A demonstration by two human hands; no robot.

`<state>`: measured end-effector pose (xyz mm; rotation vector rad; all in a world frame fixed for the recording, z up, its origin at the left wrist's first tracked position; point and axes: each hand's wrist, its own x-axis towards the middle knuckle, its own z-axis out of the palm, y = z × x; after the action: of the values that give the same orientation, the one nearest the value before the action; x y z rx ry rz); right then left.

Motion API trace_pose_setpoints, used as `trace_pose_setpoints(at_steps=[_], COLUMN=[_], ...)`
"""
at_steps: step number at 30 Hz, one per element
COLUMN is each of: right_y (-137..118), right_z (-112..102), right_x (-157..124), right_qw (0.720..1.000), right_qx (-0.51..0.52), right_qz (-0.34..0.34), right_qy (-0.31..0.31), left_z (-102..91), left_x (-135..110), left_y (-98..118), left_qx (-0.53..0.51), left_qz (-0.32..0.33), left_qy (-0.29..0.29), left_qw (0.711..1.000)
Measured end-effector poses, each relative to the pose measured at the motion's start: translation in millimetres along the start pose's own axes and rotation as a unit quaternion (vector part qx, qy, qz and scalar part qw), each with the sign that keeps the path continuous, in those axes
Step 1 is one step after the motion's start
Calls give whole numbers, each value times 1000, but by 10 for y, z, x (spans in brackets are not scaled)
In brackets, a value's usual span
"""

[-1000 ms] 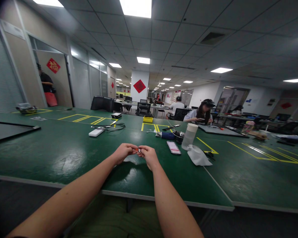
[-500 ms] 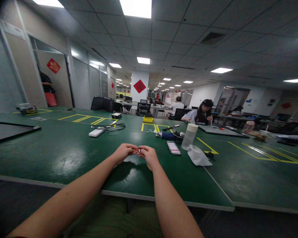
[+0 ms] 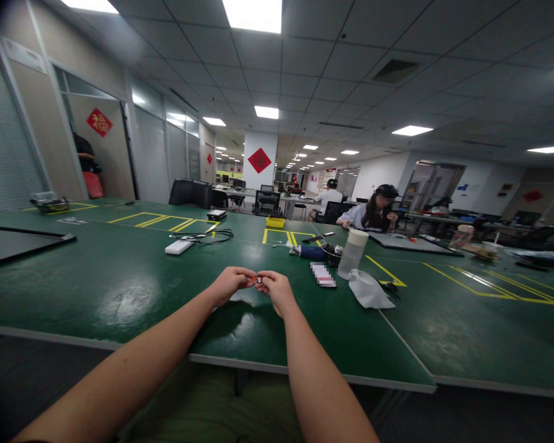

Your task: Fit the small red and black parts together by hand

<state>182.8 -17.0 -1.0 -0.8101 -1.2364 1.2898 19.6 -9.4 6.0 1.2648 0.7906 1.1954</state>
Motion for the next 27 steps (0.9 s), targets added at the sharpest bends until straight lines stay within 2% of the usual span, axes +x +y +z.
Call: trace_pose_setpoints(at_steps=[27], right_y=[27], right_z=[-18], right_x=[25], right_qw=[1000], right_qx=[-13], right_qz=[-2], right_qy=[-1], left_z=[6], left_x=[-23], left_y=[17], left_qx=[6], left_qz=[5], left_qy=[-15], left_qw=[1000])
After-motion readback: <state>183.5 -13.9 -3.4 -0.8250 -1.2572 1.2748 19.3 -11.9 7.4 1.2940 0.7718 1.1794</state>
